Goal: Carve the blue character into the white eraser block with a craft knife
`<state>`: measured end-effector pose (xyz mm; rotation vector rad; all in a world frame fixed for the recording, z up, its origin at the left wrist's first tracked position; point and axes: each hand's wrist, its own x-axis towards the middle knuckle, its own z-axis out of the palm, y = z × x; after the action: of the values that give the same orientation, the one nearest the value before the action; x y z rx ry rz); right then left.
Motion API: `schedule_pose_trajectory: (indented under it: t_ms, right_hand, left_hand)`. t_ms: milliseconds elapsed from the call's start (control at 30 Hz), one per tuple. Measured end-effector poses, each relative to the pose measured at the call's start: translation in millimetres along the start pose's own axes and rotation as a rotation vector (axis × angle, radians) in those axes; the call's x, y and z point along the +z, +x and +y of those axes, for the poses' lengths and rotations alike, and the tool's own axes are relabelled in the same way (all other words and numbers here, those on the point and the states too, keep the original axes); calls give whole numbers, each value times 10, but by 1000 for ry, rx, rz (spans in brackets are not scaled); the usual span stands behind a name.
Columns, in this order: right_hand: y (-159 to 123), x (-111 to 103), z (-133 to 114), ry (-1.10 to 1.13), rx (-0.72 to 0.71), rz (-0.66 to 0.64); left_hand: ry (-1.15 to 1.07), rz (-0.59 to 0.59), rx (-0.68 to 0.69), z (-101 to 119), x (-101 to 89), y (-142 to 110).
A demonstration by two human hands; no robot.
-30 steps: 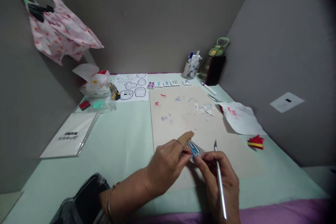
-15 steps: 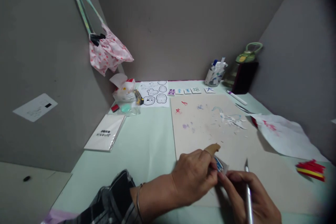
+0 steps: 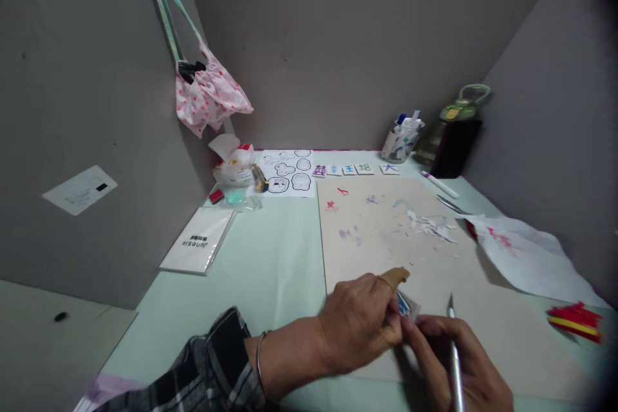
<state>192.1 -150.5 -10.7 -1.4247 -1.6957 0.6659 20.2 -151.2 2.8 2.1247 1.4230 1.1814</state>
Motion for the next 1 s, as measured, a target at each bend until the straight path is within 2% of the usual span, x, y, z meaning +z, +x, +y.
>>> schedule_pose_trajectory:
  t_ms: [367,467,667,833,1000]
  right_hand:
    - [90,3,-211,358,136,60]
    - [80,-5,-211,358,133,67]
    - [53,-24,-104,253,130,66]
    - [-9,-1,-63,142,54,98]
    - [-34,30,-71,123,-5,101]
  left_hand:
    - [-201,114,-58,28,-2,9]
    - [-254,127,-66,23,-15,7]
    - [-243,114,39,-23,-8,-13]
    - [-212,82,-7,-18,-9,-9]
    - [-170,21,-47,-2,-11,7]
